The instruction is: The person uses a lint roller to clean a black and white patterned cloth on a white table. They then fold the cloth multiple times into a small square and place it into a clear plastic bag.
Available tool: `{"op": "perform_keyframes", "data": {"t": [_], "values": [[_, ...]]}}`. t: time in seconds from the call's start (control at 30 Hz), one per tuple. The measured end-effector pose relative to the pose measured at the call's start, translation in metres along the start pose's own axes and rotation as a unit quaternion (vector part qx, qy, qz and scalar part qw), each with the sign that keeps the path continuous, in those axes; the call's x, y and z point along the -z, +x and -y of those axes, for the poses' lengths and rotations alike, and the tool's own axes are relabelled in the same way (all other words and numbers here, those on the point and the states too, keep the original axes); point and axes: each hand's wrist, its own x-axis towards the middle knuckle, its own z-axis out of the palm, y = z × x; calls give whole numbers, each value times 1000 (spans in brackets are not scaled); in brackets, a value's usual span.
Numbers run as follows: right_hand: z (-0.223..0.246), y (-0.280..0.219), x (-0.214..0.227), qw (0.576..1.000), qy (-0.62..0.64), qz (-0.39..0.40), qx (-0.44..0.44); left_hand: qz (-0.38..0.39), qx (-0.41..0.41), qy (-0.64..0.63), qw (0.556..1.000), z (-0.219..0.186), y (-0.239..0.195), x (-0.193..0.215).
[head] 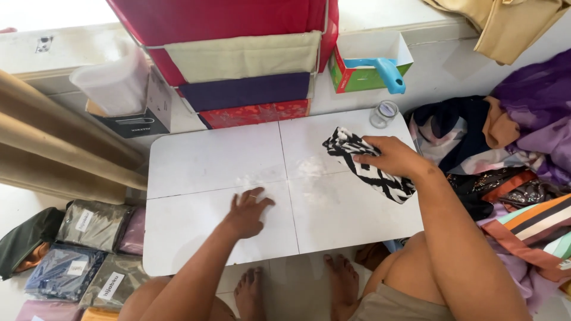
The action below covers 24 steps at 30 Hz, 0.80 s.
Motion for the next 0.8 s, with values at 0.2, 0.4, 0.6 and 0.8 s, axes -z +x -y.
{"op": "perform_keyframes", "data": {"t": [0.2,0.4,0.6,0.8], "values": [[9,7,-16,996,-43,75,-22,-54,13,-53,997,32,-19,-17],[8,14,-37,983,-123,134,-11,-170,-30,21,985,9,-7,-17],[-15,39,-65,972,-179,154,-6,-301,11,-100,948,-63,56,-16],[-8,31,-69,966,-198,165,-5,-389,50,-157,907,-78,80,-44]]}}
